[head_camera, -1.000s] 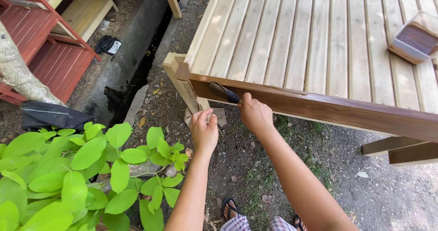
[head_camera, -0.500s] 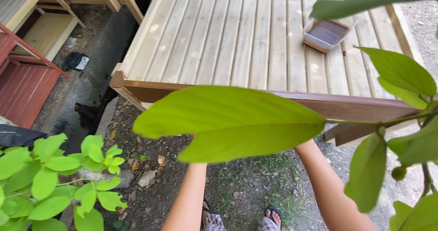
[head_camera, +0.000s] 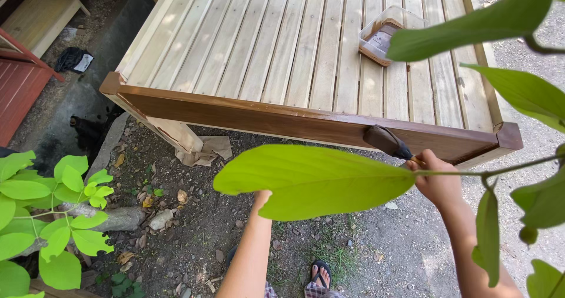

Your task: The person applies a dark wood stain to a wooden table using a foam brush. They dip the brush into a container of stain and systematically cover the table's frame, legs, and underside, working around the slatted top.

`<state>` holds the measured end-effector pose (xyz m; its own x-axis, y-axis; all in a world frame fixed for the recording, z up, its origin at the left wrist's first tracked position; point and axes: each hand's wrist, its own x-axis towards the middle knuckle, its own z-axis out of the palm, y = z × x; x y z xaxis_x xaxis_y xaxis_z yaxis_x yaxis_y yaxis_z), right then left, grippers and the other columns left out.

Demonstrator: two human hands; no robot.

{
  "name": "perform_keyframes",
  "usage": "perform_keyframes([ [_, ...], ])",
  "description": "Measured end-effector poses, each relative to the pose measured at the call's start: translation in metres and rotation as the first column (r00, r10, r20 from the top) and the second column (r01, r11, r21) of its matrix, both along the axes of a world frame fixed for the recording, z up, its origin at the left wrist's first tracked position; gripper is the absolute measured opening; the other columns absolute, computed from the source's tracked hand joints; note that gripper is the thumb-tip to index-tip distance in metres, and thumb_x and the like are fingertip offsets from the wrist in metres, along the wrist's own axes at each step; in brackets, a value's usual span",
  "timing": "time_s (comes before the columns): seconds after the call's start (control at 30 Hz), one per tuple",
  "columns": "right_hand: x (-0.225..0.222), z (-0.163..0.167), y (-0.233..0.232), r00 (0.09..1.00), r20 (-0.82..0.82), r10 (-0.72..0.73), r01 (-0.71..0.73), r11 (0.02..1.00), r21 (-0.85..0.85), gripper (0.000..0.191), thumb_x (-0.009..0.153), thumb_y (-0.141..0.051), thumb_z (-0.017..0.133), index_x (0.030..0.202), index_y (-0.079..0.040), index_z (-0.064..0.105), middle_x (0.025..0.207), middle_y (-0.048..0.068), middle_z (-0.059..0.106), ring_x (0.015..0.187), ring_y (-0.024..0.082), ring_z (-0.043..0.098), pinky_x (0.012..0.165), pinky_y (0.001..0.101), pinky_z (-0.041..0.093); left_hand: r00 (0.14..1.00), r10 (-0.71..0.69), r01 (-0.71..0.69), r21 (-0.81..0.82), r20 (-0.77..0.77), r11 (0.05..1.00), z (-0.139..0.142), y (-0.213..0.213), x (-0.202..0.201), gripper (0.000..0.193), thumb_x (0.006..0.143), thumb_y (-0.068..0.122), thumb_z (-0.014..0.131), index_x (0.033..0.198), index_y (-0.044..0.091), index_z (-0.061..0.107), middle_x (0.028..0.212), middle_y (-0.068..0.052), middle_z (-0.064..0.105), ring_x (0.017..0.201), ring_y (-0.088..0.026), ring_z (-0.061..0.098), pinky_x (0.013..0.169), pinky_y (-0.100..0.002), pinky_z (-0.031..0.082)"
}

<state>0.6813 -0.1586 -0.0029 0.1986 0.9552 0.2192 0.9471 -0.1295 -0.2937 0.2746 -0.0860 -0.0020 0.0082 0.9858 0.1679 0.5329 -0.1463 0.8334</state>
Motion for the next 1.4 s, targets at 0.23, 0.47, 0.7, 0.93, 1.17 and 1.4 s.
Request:
perform_keyframes([
  [0.23, -0.113, 0.021, 0.084, 0.983, 0.047, 0.176, -0.170, 0.979, -0.111, 0.034, 0.098, -0.047, 0.062, 0.101, -0.014, 0.059, 0.091, 0.014, 0.075, 0.084, 0.039, 0.071, 0.068, 0.0531, 0.054, 0.999, 0.034, -0.034, 0.000, 0.022, 0.999, 0.000, -0.001, -0.032, 0.030, 0.090, 0.030, 0.067, 0.112, 0.010, 0.074, 0.115, -0.010, 0.068, 0.111, -0.029, 0.064, 0.097, -0.043, 0.049],
  [0.47, -0.292, 0.058, 0.154, 0.958, -0.003, 0.288, -0.285, 0.948, -0.142, 0.034, 0.096, -0.038, 0.065, 0.102, -0.005, 0.057, 0.084, 0.019, 0.074, 0.078, 0.038, 0.073, 0.065, 0.0492, 0.057, 0.990, 0.142, -0.142, 0.007, 0.009, 0.990, 0.003, 0.012, -0.096, 0.031, 0.090, 0.031, 0.068, 0.112, 0.010, 0.074, 0.115, -0.010, 0.069, 0.110, -0.029, 0.065, 0.096, -0.043, 0.050],
  [0.7, -0.430, 0.041, 0.191, 0.982, -0.007, 0.191, -0.190, 0.971, -0.143, 0.021, 0.096, -0.026, 0.063, 0.106, -0.010, 0.054, 0.085, 0.015, 0.073, 0.077, 0.033, 0.076, 0.062, 0.0471, 0.059, 0.982, 0.187, -0.187, 0.002, -0.022, 0.982, 0.007, 0.009, -0.142, 0.032, 0.089, 0.032, 0.068, 0.112, 0.010, 0.074, 0.114, -0.010, 0.070, 0.109, -0.029, 0.065, 0.095, -0.043, 0.051],
  [0.93, -0.311, 0.021, 0.155, 0.963, -0.056, 0.265, -0.268, 0.908, -0.321, 0.042, 0.095, -0.044, 0.065, 0.106, -0.007, 0.049, 0.092, 0.019, 0.073, 0.081, 0.035, 0.076, 0.066, 0.0459, 0.061, 0.986, 0.167, -0.167, 0.032, 0.003, 0.985, 0.007, 0.004, -0.117, 0.033, 0.089, 0.033, 0.068, 0.112, 0.010, 0.074, 0.113, -0.009, 0.071, 0.108, -0.029, 0.066, 0.093, -0.043, 0.051],
  [1.17, -0.119, -0.009, 0.076, 0.976, 0.126, 0.179, -0.153, 0.969, -0.197, 0.033, 0.100, -0.041, 0.062, 0.107, -0.010, 0.054, 0.085, 0.016, 0.074, 0.077, 0.036, 0.073, 0.065, 0.0492, 0.057, 0.986, 0.165, -0.166, 0.032, 0.032, 0.986, 0.002, 0.002, -0.079, 0.034, 0.088, 0.034, 0.069, 0.113, 0.010, 0.074, 0.113, -0.009, 0.072, 0.107, -0.029, 0.067, 0.092, -0.043, 0.052],
  [1.4, -0.127, -0.023, 0.077, 0.963, 0.154, 0.222, -0.213, 0.974, -0.078, 0.034, 0.101, -0.043, 0.061, 0.102, -0.009, 0.059, 0.085, 0.016, 0.074, 0.079, 0.036, 0.073, 0.067, 0.0506, 0.056, 0.986, 0.158, -0.159, 0.020, 0.048, 0.987, -0.002, 0.002, -0.081, 0.035, 0.088, 0.035, 0.069, 0.113, 0.010, 0.074, 0.112, -0.009, 0.073, 0.106, -0.028, 0.068, 0.091, -0.043, 0.053],
])
